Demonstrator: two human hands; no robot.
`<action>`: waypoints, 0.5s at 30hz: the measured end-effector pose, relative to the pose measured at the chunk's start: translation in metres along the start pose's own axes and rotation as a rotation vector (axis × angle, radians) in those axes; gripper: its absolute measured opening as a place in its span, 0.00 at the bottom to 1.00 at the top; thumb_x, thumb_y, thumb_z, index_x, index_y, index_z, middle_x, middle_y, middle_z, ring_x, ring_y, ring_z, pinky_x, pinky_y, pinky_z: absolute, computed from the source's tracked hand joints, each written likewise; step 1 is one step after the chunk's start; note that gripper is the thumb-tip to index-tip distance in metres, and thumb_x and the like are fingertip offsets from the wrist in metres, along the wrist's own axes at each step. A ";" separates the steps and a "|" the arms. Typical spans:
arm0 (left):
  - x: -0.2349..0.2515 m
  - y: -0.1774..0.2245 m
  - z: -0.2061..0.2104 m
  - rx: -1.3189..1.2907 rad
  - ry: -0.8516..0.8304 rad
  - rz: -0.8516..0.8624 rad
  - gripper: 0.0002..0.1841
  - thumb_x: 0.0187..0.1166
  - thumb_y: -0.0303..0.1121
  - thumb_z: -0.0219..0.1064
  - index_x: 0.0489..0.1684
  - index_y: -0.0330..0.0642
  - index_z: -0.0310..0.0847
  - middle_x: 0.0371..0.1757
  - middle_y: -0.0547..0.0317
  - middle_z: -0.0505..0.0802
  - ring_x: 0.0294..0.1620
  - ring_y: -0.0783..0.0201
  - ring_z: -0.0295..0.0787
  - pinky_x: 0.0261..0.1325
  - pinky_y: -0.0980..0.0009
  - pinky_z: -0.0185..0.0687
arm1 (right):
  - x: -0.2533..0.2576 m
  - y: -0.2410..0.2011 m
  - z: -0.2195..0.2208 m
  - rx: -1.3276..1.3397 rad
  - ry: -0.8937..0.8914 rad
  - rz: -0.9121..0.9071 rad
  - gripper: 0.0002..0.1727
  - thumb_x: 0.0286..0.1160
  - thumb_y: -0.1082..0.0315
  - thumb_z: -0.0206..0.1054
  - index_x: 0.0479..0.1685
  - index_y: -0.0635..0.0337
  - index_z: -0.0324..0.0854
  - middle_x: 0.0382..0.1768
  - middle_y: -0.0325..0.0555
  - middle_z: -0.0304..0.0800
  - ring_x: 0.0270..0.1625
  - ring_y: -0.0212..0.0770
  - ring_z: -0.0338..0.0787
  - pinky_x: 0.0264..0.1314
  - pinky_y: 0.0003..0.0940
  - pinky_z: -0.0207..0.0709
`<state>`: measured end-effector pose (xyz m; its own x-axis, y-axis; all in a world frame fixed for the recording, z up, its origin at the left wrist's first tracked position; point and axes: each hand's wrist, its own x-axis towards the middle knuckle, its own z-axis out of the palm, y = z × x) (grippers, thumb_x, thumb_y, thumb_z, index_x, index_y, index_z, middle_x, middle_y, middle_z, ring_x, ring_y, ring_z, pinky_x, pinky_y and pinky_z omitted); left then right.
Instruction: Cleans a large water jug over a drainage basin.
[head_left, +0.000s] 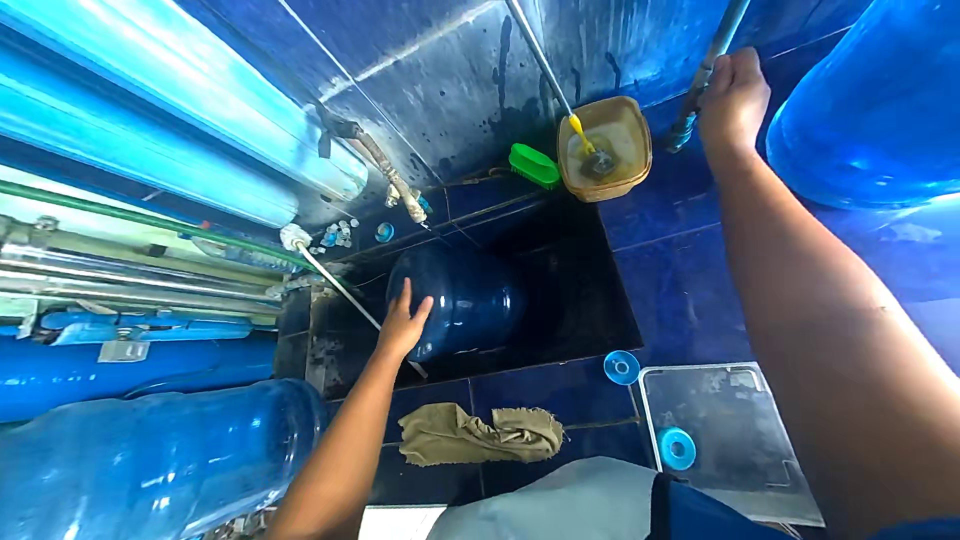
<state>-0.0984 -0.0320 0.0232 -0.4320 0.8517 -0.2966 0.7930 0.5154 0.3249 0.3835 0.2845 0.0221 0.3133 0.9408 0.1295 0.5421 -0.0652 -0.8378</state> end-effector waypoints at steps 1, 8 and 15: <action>0.005 0.002 0.007 0.043 0.030 -0.010 0.49 0.81 0.64 0.62 0.98 0.52 0.42 0.88 0.32 0.67 0.86 0.33 0.65 0.84 0.31 0.57 | 0.000 0.000 -0.001 -0.009 -0.002 -0.003 0.24 0.93 0.53 0.44 0.67 0.57 0.78 0.55 0.52 0.91 0.60 0.47 0.91 0.66 0.50 0.79; -0.013 -0.041 -0.019 0.322 -0.126 0.514 0.37 0.74 0.21 0.69 0.88 0.55 0.69 0.94 0.61 0.64 0.95 0.52 0.52 0.86 0.22 0.33 | -0.002 -0.002 0.000 -0.002 0.003 -0.008 0.24 0.94 0.53 0.44 0.67 0.58 0.78 0.55 0.53 0.90 0.59 0.47 0.90 0.66 0.50 0.79; 0.010 0.000 -0.007 0.048 0.011 0.114 0.38 0.89 0.56 0.55 0.95 0.48 0.53 0.86 0.34 0.71 0.85 0.35 0.68 0.82 0.32 0.61 | 0.000 -0.001 0.002 -0.004 0.008 0.002 0.24 0.94 0.52 0.44 0.67 0.56 0.79 0.54 0.52 0.91 0.59 0.46 0.91 0.65 0.50 0.79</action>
<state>-0.1056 -0.0225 0.0268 -0.3424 0.9057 -0.2501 0.8568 0.4102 0.3124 0.3816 0.2855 0.0216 0.3210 0.9378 0.1321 0.5447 -0.0687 -0.8358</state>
